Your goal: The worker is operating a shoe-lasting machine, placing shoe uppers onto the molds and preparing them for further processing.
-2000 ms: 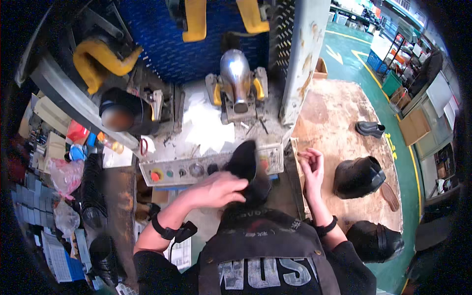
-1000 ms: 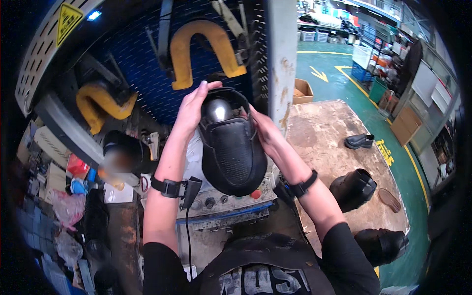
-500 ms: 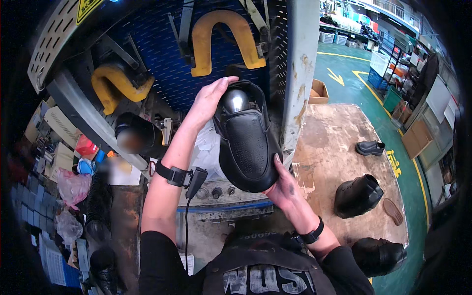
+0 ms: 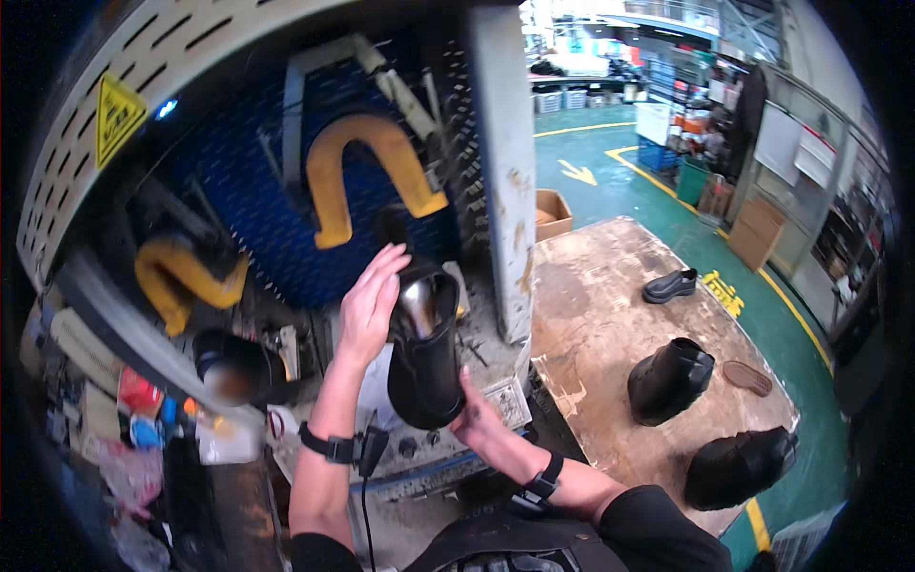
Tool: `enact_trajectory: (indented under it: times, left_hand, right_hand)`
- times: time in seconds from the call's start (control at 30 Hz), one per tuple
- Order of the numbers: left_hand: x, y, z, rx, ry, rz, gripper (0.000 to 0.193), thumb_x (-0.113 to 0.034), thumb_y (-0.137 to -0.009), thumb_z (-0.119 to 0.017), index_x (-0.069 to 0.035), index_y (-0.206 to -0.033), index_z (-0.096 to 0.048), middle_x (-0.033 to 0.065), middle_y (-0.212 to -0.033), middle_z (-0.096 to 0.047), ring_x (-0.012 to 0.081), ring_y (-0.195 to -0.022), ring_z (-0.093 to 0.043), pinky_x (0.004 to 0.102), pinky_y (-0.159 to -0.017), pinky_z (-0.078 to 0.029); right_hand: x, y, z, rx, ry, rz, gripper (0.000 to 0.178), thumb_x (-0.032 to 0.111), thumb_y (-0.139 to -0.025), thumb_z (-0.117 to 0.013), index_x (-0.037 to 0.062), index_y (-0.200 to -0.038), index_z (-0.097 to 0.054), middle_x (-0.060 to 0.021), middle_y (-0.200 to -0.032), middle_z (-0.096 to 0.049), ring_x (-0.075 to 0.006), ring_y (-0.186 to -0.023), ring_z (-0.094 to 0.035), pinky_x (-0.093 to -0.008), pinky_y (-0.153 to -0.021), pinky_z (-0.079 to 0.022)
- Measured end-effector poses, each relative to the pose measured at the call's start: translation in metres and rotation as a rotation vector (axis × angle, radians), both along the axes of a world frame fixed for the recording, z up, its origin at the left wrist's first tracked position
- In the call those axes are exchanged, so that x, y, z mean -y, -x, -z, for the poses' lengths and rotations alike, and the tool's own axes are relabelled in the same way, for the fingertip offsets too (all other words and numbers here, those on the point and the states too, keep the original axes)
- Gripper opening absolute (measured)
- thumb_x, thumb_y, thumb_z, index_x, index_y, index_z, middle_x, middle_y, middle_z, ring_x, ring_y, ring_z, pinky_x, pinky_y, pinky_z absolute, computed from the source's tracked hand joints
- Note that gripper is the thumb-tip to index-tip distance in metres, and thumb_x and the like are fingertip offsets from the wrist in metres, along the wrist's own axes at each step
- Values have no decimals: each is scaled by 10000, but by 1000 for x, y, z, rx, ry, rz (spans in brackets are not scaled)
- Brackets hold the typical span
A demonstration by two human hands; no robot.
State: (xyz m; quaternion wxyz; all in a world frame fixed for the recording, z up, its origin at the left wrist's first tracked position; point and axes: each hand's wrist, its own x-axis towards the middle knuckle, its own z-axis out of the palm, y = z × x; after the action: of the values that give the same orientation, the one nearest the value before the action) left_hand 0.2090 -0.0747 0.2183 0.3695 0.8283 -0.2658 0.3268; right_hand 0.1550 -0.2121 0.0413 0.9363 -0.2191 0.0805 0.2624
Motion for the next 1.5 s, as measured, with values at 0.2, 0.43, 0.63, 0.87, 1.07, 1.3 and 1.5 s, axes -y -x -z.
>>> enact_trajectory:
  times: [0.2,0.43,0.63,0.87,1.07,1.3,1.5]
  left_hand:
    - [3,3,-7,-31,-66,-11,258,-132,-899,-435,-10,-1080,-573,141,-1199,-540,297,-1194,-449,357,-989,-341]
    - [1,4,-13,-16,-151,-9,255,-138,-891,-446,-16,-1067,-584,143,-1196,-541,286,-1189,-455,356,-981,-353]
    - [-1,10,-9,39,-167,-15,281,-183,-899,-442,-16,-1073,-587,149,-1188,-545,319,-1179,-459,378,-972,-361]
    - [-3,11,2,92,-129,61,353,-256,-921,-411,-3,-1092,-587,168,-1219,-520,347,-1199,-431,403,-982,-347]
    - [-5,33,31,13,145,81,491,-377,-953,-311,13,-1137,-547,172,-1255,-486,349,-1236,-380,403,-1015,-289]
    - [-55,90,151,-512,586,-38,418,-286,-974,-304,17,-1055,-580,127,-1083,-591,220,-1010,-559,329,-853,-442]
    - [-56,123,211,-859,630,-1,450,-312,-975,-297,33,-1047,-578,102,-965,-622,172,-869,-587,297,-768,-459]
  right_hand:
    - [-7,4,-7,-88,-141,-15,542,488,-872,-467,88,-1239,-475,-84,-1222,-535,-231,-1113,-519,-399,-974,-390]
    - [-24,-32,37,-182,210,286,548,471,-897,-442,-13,-1134,-539,-140,-1095,-597,-236,-995,-578,-338,-900,-433]
    - [-39,-68,49,45,1002,510,593,475,-906,-413,-73,-800,-612,-196,-702,-604,-217,-687,-567,-364,-689,-428]
    - [-54,-118,77,543,1325,826,532,373,-940,-354,-84,-745,-542,-275,-662,-501,-371,-580,-473,-445,-606,-399]
    - [-40,-154,85,665,1208,786,345,237,-931,-397,-33,-842,-594,-210,-699,-585,-336,-660,-584,-392,-602,-426]
    - [-56,-151,88,599,1173,687,235,196,-726,-647,-23,-805,-606,-120,-724,-632,-204,-712,-607,-347,-697,-457]
    - [-87,-221,95,503,1271,823,257,217,-766,-617,-35,-819,-606,-103,-755,-640,-174,-761,-594,-342,-716,-454]
